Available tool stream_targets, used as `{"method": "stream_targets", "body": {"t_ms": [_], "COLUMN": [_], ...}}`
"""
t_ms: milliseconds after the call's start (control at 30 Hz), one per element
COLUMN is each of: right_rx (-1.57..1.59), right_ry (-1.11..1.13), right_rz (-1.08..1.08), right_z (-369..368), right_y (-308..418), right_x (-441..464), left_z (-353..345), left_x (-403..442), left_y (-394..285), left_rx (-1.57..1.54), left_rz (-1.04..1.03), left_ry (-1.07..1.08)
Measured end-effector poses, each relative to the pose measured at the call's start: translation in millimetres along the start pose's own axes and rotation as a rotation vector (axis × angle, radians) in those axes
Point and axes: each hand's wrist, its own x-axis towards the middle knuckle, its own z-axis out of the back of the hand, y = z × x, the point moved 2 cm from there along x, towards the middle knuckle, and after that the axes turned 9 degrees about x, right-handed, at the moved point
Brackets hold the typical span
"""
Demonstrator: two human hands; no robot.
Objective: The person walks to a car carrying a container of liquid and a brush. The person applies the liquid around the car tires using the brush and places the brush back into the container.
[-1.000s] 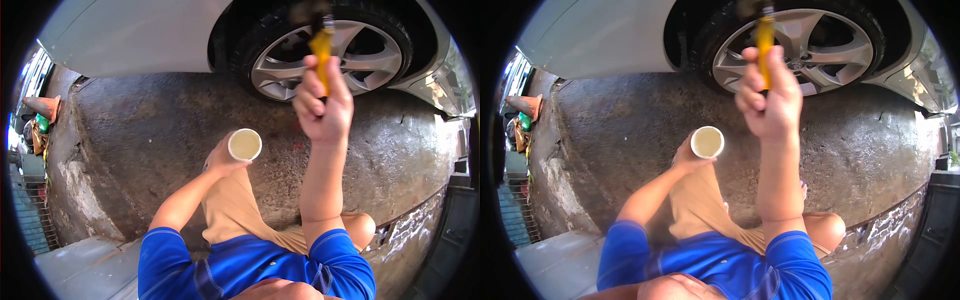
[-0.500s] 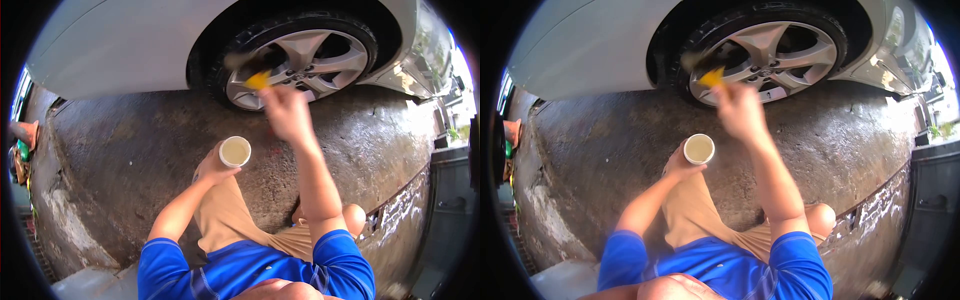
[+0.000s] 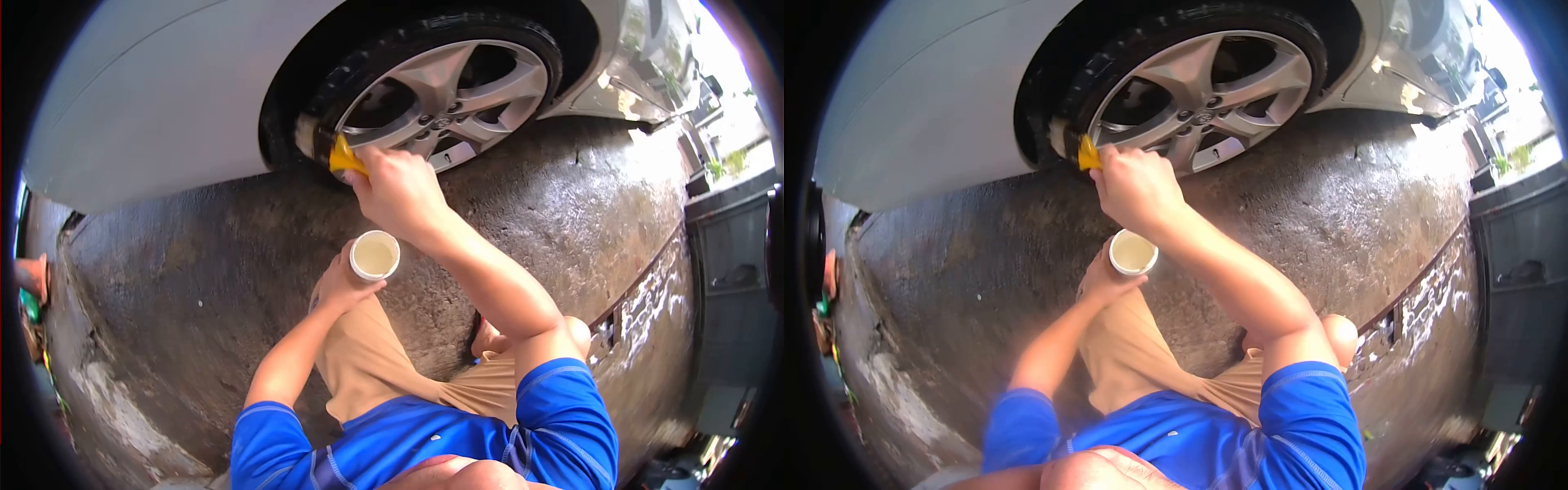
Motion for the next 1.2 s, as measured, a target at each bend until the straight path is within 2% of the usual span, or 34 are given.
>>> {"method": "stream_targets", "body": {"t_ms": [67,133,167,200,267,367,433,500,567,600,667,733,800,833,900,967,1000,1033,1067,1100,1200], "right_rx": [0.044,0.26,0.369,0.251,0.357,0.446,0.439,0.363,0.296,0.309,0.321,0.574,0.556,0.536,0.504,0.347,0.444,0.194,0.177,0.218,0.069], "right_ry": [-0.235,-0.574,-0.606,-0.773,-0.854,-0.723,-0.557,-0.252,-0.103,-0.084,-0.383,-0.546,-0.766,-0.775,-0.679,-0.482,-0.224,-0.089,0.013,-0.05,-0.266], "right_rz": [0.023,0.092,-0.143,-0.111,-0.308,-0.179,0.008,-0.049,-0.003,-0.072,0.017,-0.201,-0.256,-0.306,-0.214,0.012,-0.062,-0.012,0.027,0.159,0.223], "right_z": [28.6,88.9,122.3,139.3,158.6,117.1,67.8,24.3,10.7,18.2,55.2,105.3,128.0,128.1,100.8,55.0,33.3,13.4,0.8,5.0,53.0], "right_y": [-7.3,-39.7,-51.3,-101.0,-127.6,-105.8,-64.8,-34.7,-21.0,-25.1,-49.4,-78.4,-110.8,-116.3,-101.4,-58.1,-35.1,-22.6,-14.7,-5.2,-14.8], "right_x": [13.3,24.7,23.1,27.7,18.0,10.7,2.0,-13.6,-20.0,-16.4,-6.4,3.3,8.3,8.7,3.2,-7.2,-16.9,-22.2,-23.4,-23.3,1.9], "left_z": [-5.0,-1.3,-1.4,-1.0,0.5,1.0,-1.7,-3.0,1.7,0.9,-3.3,0.0,-0.4,-1.3,0.3,1.6,-0.5,-3.4,-4.2,-3.8,-5.8], "left_x": [-0.3,-1.7,-4.9,-5.8,-6.7,-5.5,-1.1,-0.5,0.3,1.5,0.3,-2.5,-5.9,-5.7,-3.4,-1.9,-0.6,-0.1,2.1,3.3,0.0], "left_y": [5.4,5.1,5.4,7.7,13.6,11.9,11.9,7.4,-1.4,-0.5,4.3,3.1,5.2,7.7,6.7,0.8,0.5,2.2,3.2,4.4,6.1], "left_rx": [-0.003,0.021,0.029,0.023,0.011,0.004,0.031,0.03,0.003,0.027,0.069,0.001,-0.033,-0.029,-0.008,0.026,0.008,-0.01,-0.027,-0.034,-0.106], "left_rz": [-0.011,0.026,0.049,0.039,0.019,0.044,0.013,0.013,0.034,0.032,0.033,0.053,0.062,0.056,0.067,0.099,0.081,0.058,0.029,0.018,0.015], "left_ry": [-0.023,-0.018,-0.015,-0.017,-0.024,-0.004,-0.015,0.002,0.042,0.036,0.022,0.014,-0.002,-0.013,-0.022,-0.005,-0.012,-0.015,-0.02,-0.013,-0.009]}}
